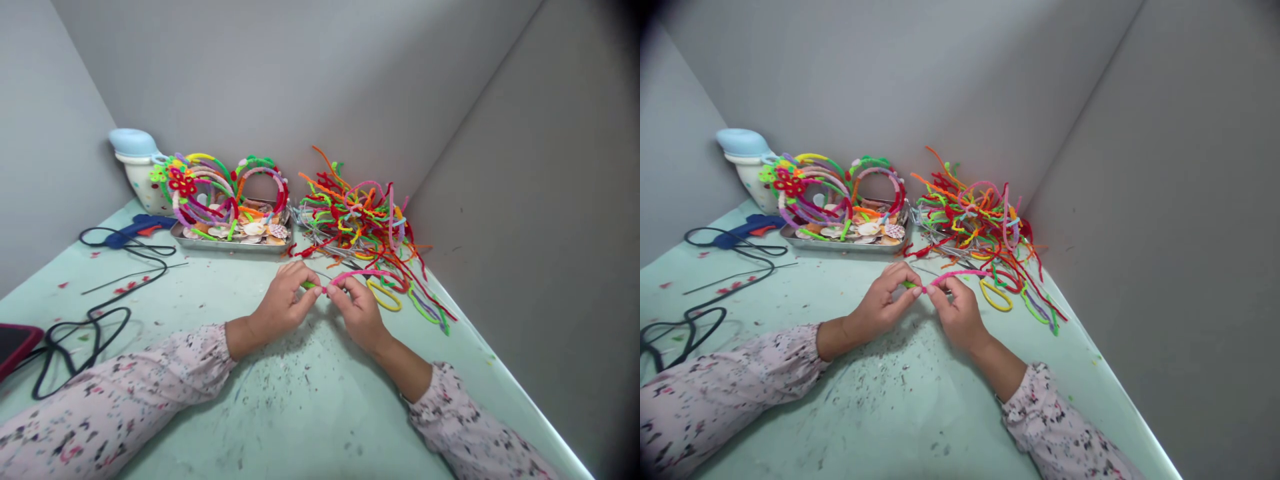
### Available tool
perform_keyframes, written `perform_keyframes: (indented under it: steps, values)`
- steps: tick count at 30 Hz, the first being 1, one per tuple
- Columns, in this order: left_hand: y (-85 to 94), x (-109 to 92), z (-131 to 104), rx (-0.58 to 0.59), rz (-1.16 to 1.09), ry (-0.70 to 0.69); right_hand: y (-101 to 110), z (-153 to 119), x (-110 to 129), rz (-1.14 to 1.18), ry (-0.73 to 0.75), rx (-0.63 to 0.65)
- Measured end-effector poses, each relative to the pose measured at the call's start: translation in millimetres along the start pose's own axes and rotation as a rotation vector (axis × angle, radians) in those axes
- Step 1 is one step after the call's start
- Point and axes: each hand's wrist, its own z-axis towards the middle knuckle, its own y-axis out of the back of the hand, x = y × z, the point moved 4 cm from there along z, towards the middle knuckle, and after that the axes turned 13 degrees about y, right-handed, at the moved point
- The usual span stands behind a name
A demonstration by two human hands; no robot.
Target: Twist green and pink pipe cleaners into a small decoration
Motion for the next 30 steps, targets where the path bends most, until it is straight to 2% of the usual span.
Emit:
perform_keyframes:
  steps: [11,20,30]
  values:
    - [-0.6,0.0,0.0,0.006,0.009,-0.007,-4.7,0.9,-5.2,0.14,-0.124,0.048]
    - [1.7,1.2,1.8,-0.028,-0.026,0.056,0.8,1.5,0.7,-0.027,0.035,-0.02]
    - [-0.9,-0.2,1.1,-0.01,0.003,0.035,-0.1,1.6,1.6,-0.033,0.012,0.0]
